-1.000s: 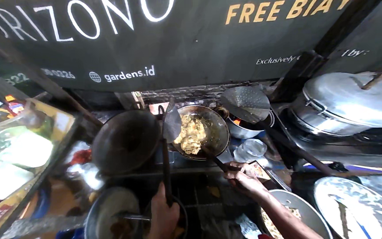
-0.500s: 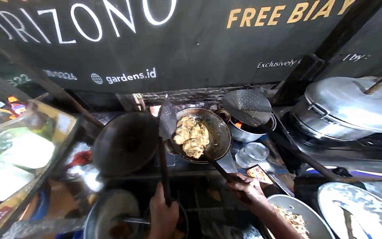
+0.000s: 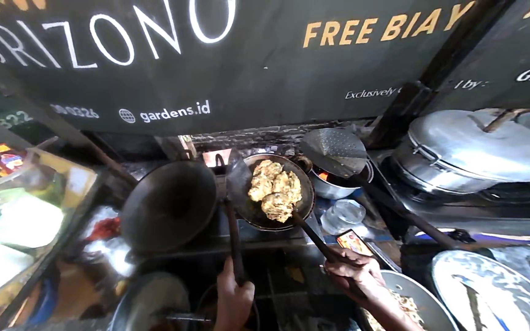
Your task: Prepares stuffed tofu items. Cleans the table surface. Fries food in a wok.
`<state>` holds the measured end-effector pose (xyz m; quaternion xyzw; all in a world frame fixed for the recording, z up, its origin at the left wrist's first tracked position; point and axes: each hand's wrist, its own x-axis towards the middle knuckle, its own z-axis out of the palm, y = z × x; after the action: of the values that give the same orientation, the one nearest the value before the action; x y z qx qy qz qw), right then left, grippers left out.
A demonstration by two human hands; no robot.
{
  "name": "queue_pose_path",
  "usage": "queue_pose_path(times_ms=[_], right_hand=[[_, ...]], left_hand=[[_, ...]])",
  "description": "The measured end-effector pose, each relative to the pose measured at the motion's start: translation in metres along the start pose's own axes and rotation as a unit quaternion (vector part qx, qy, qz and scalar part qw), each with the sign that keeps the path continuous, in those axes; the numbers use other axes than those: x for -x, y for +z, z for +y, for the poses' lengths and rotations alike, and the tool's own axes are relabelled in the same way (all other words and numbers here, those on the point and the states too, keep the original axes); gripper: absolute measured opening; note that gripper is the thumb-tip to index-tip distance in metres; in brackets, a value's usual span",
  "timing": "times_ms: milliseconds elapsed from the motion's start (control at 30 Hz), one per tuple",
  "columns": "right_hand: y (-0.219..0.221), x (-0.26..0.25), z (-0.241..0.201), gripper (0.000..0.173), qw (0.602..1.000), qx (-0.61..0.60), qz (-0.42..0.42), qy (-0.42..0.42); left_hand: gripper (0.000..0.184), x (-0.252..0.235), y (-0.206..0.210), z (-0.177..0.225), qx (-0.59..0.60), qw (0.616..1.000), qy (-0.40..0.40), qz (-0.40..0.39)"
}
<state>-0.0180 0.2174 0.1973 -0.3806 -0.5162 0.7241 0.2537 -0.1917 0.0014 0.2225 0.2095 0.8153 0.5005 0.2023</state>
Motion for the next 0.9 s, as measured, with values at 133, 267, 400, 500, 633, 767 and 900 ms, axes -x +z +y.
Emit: queue_pose_path(times_ms=[133,267,400,500,633,767,900], right_hand=[[0.006,0.004,-0.007,0.028,1.000,0.008,0.008,-0.023],[0.015,0.003,-0.001,0.027,0.997,0.030,0.010,-0.069],[0.012,-0.005,0.014,0.029,0.986,0.107,-0.011,-0.126],[0.005,-0.012,0.026,0.036,0.973,0.162,-0.020,-0.161],[-0.009,-0.020,0.030,0.048,0.923,0.316,0.009,-0.218],[-0.020,-0.023,0.030,0.050,0.887,0.383,0.021,-0.257],[-0.023,-0.021,0.035,0.049,0.857,0.410,0.042,-0.310]], left_hand=[[0.042,0.004,0.007,0.005,0.115,0.991,-0.069,-0.020],[0.035,0.010,0.015,-0.003,0.281,0.947,-0.127,-0.089],[0.032,0.016,0.022,-0.011,0.404,0.895,-0.118,-0.148],[0.031,0.017,0.024,-0.014,0.409,0.893,-0.108,-0.155],[0.026,0.017,0.023,-0.020,0.411,0.891,-0.106,-0.158],[0.026,0.015,0.024,-0.025,0.422,0.886,-0.104,-0.165],[0.021,0.014,0.025,-0.028,0.454,0.866,-0.100,-0.185]])
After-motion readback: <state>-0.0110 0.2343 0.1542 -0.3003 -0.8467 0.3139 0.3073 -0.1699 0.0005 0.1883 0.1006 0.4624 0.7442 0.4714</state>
